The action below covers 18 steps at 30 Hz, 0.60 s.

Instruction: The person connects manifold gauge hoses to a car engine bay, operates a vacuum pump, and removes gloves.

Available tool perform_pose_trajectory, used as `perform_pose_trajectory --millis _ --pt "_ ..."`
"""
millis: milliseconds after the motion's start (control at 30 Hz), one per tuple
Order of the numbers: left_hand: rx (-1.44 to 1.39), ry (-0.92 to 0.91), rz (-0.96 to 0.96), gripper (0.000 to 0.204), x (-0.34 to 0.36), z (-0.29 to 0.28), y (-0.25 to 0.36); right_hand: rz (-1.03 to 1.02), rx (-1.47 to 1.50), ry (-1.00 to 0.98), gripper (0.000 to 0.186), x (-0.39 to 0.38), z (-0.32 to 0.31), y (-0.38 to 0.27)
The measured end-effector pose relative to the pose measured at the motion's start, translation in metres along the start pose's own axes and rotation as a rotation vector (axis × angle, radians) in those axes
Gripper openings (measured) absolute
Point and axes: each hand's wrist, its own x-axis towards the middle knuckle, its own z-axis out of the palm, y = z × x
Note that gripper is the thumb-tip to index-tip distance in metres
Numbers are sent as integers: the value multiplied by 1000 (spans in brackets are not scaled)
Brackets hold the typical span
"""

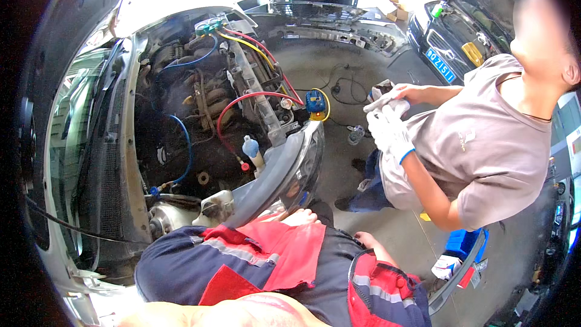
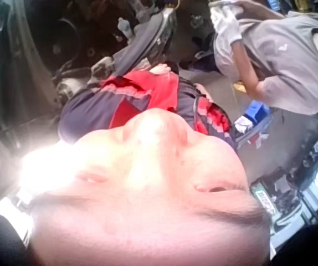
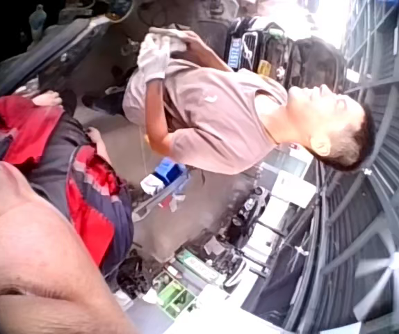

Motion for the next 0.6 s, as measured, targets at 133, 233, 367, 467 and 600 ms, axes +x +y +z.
perform_pose_trajectory --millis 133,233,367,467,600 --pt "-10 15 -30 15 -6 2 4 245 -69 -55 27 38 -5 62" --pt "30 41 -20 12 -4 19 -6 110 -173 -4 26 21 2 48" --pt "10 63 3 11 -4 13 -3 -59 -88 64 27 5 2 19" --pt "-12 37 6 11 -2 3 2 215 -47 -78 29 48 -10 103" --pt "55 15 -9 11 -4 11 -3 343 -114 -87 31 62 -9 97"
